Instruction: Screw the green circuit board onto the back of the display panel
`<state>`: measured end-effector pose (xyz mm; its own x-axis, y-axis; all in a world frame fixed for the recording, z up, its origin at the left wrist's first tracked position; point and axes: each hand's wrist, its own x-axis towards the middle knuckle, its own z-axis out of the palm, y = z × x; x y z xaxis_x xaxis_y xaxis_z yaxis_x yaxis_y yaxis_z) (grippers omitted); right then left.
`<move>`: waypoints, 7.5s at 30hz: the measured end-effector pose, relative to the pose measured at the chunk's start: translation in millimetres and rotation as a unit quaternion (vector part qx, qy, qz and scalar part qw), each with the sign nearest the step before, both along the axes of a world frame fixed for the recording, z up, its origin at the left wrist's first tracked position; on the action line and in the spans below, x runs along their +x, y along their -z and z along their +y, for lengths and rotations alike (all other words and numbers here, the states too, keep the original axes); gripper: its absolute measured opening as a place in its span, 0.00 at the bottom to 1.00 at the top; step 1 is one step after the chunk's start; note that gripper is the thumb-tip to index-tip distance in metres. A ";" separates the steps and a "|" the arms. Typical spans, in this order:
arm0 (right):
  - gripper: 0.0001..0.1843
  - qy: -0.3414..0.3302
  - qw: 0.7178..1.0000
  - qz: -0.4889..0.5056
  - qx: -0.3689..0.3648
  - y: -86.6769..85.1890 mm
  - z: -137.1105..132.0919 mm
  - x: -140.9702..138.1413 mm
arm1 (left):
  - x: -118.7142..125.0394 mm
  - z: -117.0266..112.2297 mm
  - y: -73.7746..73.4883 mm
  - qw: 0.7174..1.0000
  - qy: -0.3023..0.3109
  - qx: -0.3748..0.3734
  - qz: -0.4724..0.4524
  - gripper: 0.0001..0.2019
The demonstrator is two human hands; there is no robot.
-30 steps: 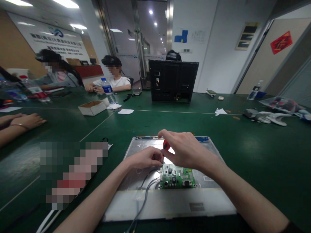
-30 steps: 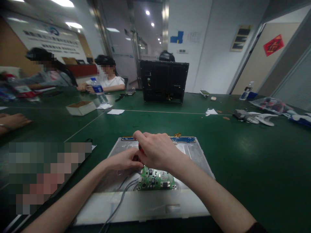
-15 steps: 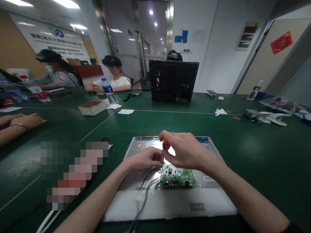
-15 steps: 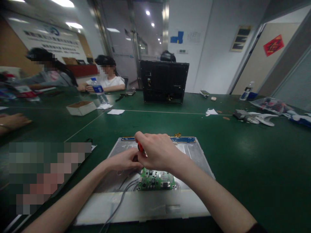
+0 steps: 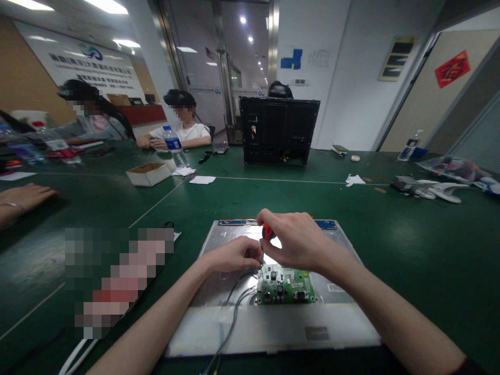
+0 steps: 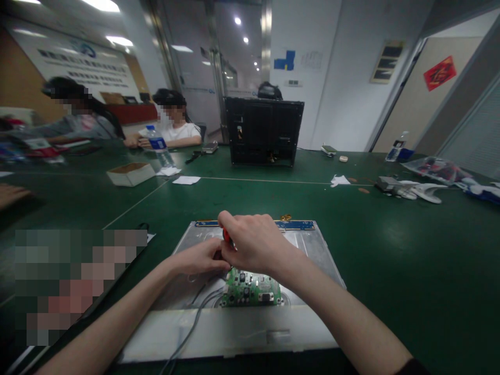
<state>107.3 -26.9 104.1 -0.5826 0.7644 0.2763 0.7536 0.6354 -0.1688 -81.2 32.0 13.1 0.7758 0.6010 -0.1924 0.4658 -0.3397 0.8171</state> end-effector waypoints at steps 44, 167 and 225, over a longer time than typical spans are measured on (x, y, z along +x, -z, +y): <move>0.14 0.001 1.000 -0.006 0.007 2.2 3.9 2.1 | -0.2 0.9 3.2 1.000 0.013 -0.002 -0.023 0.04; 0.15 -0.018 0.998 0.056 -0.012 14.6 11.7 -2.3 | 2.6 -1.1 -5.3 0.999 -0.012 -0.036 -0.020 0.02; 0.14 0.018 0.997 0.055 0.048 3.9 16.6 11.3 | -5.5 7.9 0.5 0.983 -0.118 0.136 0.017 0.09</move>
<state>118.6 -10.3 100.3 -0.5177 0.7510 0.4098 0.7562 0.6258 -0.1914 -86.7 40.0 12.6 0.6040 0.7967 -0.0239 0.5842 -0.4221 0.6932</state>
